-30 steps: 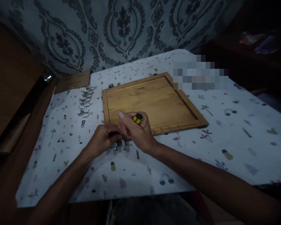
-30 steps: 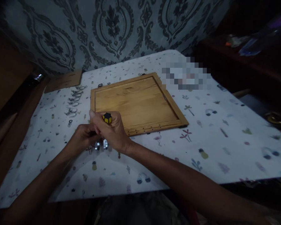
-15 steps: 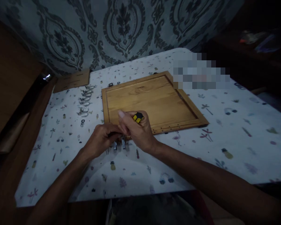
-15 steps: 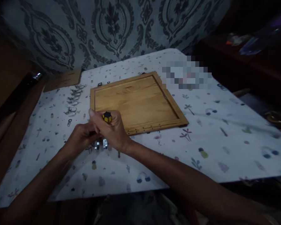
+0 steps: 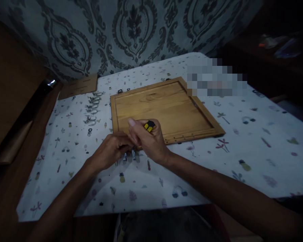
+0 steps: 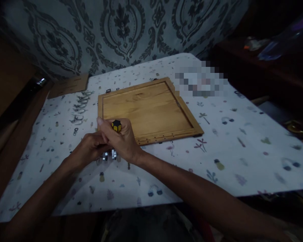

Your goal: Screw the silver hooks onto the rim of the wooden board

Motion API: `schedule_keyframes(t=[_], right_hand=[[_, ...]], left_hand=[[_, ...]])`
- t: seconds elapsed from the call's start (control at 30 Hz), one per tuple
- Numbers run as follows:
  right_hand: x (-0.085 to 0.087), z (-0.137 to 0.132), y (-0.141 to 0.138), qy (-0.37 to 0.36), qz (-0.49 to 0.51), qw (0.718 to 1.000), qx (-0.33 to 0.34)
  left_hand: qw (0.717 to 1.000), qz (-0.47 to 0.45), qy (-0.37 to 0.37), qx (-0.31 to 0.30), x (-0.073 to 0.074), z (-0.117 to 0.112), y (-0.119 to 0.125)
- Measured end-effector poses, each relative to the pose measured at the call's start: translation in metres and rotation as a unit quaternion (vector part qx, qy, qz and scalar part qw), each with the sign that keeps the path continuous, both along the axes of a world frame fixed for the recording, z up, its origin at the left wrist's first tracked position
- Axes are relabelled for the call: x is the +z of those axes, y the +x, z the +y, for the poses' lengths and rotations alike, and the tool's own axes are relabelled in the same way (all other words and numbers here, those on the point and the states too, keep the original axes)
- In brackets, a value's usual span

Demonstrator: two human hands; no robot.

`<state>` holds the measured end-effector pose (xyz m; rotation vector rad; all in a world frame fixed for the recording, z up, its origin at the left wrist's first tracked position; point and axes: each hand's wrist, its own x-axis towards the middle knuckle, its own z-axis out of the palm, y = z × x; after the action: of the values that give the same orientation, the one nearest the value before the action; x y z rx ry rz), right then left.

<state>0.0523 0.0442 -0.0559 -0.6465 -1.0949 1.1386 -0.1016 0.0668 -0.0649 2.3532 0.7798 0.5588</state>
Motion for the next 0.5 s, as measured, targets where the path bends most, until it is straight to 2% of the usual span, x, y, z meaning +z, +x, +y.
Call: schedule_keyframes(t=[0.13,0.27,0.4,0.5], right_hand=[[-0.003,0.0,0.0,-0.008,-0.018,1.0,-0.005],[-0.005,0.0,0.0,-0.011,-0.016,1.0,0.004],[-0.002,-0.001,0.0,-0.005,-0.002,1.0,0.007],[0.0,-0.002,0.0,-0.009,-0.007,1.0,0.002]], left_hand=[[1.0,0.006,-0.021,-0.004,0.004,0.0,-0.001],[0.999,0.028,-0.017,0.017,0.014,-0.001,-0.005],[0.998,0.042,0.039,0.035,0.019,-0.006,-0.015],[0.995,0.036,0.093,0.003,0.015,-0.013,-0.022]])
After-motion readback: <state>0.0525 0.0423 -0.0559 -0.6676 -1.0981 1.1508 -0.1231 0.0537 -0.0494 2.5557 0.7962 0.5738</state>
